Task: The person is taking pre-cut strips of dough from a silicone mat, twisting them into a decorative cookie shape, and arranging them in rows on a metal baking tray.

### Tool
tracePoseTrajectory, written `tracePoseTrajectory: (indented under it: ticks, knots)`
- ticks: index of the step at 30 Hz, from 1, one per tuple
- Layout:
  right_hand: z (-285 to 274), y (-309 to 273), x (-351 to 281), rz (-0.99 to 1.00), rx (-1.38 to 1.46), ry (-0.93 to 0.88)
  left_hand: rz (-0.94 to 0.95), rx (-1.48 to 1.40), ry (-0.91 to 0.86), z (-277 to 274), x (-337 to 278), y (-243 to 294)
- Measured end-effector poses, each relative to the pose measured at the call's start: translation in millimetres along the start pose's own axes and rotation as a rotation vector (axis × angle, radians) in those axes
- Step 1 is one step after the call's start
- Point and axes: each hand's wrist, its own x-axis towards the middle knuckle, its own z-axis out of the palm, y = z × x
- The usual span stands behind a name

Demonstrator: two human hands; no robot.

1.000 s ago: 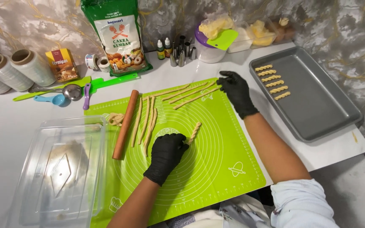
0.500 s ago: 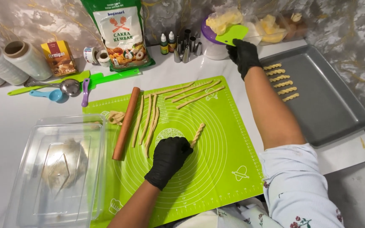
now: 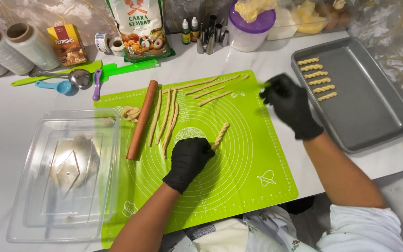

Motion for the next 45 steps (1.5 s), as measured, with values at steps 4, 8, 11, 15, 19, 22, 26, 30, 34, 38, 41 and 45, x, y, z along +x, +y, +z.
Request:
tracePoseTrajectory:
  ticks: [4,8,11,15,19,22,26,30,34,38,41,45]
  knots:
    - [33,-18,-65,-0.010,-0.377,-0.113,0.012,0.009,0.010,2,-2,3]
    - [54,-14,-103,-0.013,-0.154,-0.030,0.042,0.087,0.115,13,-1,-3]
    - [66,4,-115,0.136,-0.088,0.066,0.076,0.019,0.159,19,-2,-3]
    - [82,2,-122,0.259,-0.251,0.107,0.052,-0.059,0.152,17,-12,15]
    - [98,11,-134,0.253,-0.362,0.060,0.047,-0.004,0.212,43,-9,-1]
    - [100,12,-137,0.134,-0.420,0.050,0.063,0.067,0.164,55,-8,-12]
    - [95,9,-136,-0.008,-0.372,-0.002,0.052,0.039,0.117,51,-7,-13]
    - [92,23,-135,-0.134,-0.343,-0.018,0.036,0.046,0.073,48,-7,-13]
    - [92,31,-134,-0.196,-0.342,-0.020,-0.029,-0.258,0.006,26,-6,-2]
    - [93,55,-142,-0.377,-0.546,-0.061,0.026,0.080,0.025,51,-6,-18]
    - [98,56,-144,-0.529,-0.787,-0.065,0.001,0.019,0.022,44,-6,-14]
    - [111,53,-137,-0.713,-1.007,-0.001,-0.022,-0.010,0.018,49,-7,-14]
